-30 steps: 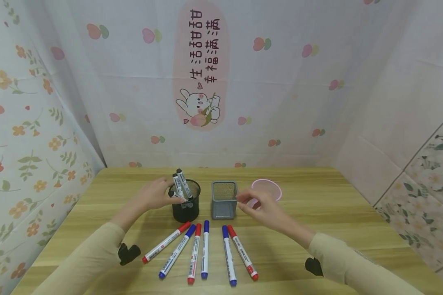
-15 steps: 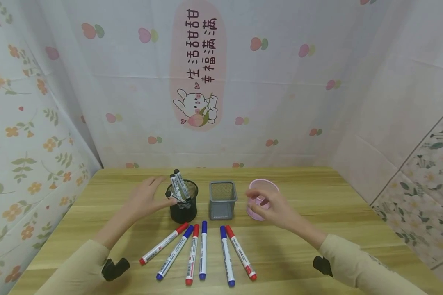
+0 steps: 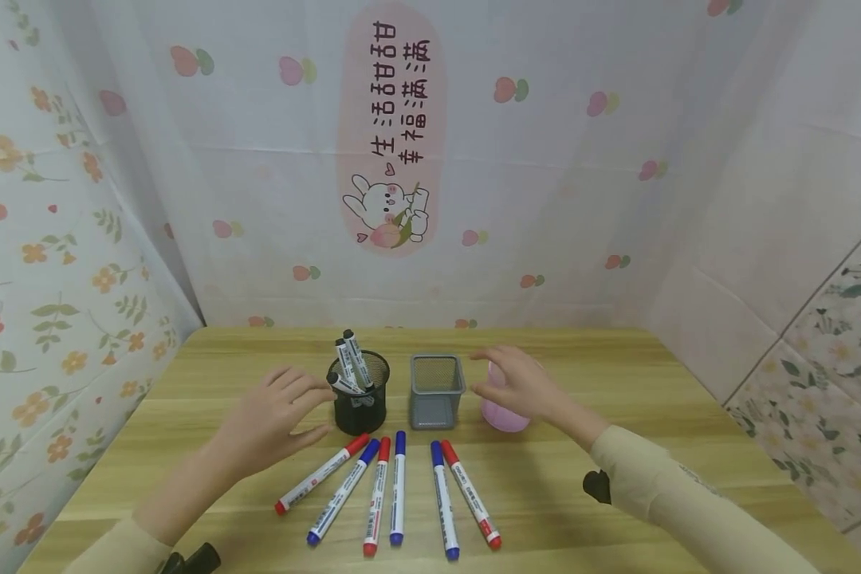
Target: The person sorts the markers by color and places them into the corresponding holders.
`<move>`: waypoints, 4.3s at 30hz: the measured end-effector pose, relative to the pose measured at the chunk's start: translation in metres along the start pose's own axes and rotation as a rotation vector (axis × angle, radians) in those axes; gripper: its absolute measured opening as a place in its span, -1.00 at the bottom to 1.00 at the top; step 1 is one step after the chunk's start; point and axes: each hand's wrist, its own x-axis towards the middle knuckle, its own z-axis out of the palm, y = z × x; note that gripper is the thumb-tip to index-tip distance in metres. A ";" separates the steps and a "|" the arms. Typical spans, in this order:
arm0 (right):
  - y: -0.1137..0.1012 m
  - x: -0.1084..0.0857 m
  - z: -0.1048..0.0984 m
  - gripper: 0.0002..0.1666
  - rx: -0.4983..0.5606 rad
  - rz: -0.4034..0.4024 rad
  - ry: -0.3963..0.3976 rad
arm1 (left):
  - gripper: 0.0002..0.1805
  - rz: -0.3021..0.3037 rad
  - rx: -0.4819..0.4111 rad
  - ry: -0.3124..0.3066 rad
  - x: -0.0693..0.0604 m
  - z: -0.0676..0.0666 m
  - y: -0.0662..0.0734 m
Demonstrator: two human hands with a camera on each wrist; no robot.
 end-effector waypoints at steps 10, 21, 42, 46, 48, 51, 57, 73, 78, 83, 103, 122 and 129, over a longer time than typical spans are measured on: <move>0.000 0.020 0.022 -0.35 0.007 0.064 -0.115 | -0.69 0.163 0.001 -0.241 0.003 0.008 0.037; -0.002 0.031 0.039 -0.24 0.020 0.094 -0.161 | -0.68 0.200 0.007 -0.552 -0.003 0.013 0.061; 0.001 0.032 0.042 -0.28 0.027 0.107 -0.150 | -0.40 0.283 0.041 -0.655 -0.043 0.038 0.055; 0.001 0.032 0.042 -0.28 0.027 0.120 -0.153 | -0.50 0.281 -0.034 -0.654 -0.046 0.042 0.056; 0.001 0.032 0.042 -0.29 0.026 0.127 -0.152 | -0.59 0.290 -0.051 -0.643 -0.047 0.043 0.056; 0.002 0.032 0.042 -0.30 0.025 0.126 -0.148 | -0.66 0.303 -0.060 -0.636 -0.047 0.045 0.057; 0.003 0.032 0.042 -0.30 0.031 0.113 -0.143 | -0.72 0.297 -0.068 -0.642 -0.046 0.045 0.058; 0.001 0.035 0.039 -0.28 -0.011 0.101 -0.134 | -0.66 0.337 -0.031 -0.534 -0.038 0.042 0.063; 0.001 0.035 0.039 -0.27 -0.015 0.119 -0.129 | -0.62 0.326 -0.014 -0.500 -0.031 0.037 0.064; 0.001 0.035 0.040 -0.27 -0.014 0.137 -0.129 | -0.54 0.285 -0.041 -0.517 -0.024 0.031 0.063; 0.001 0.034 0.040 -0.27 -0.026 0.134 -0.132 | -0.80 0.046 -0.303 -0.095 0.016 0.018 0.058; 0.002 0.035 0.040 -0.27 -0.020 0.139 -0.125 | -0.80 -0.238 -0.517 0.005 0.045 0.014 0.054; 0.001 0.035 0.041 -0.27 -0.033 0.142 -0.130 | -0.83 -0.247 -0.540 0.015 0.053 0.014 0.050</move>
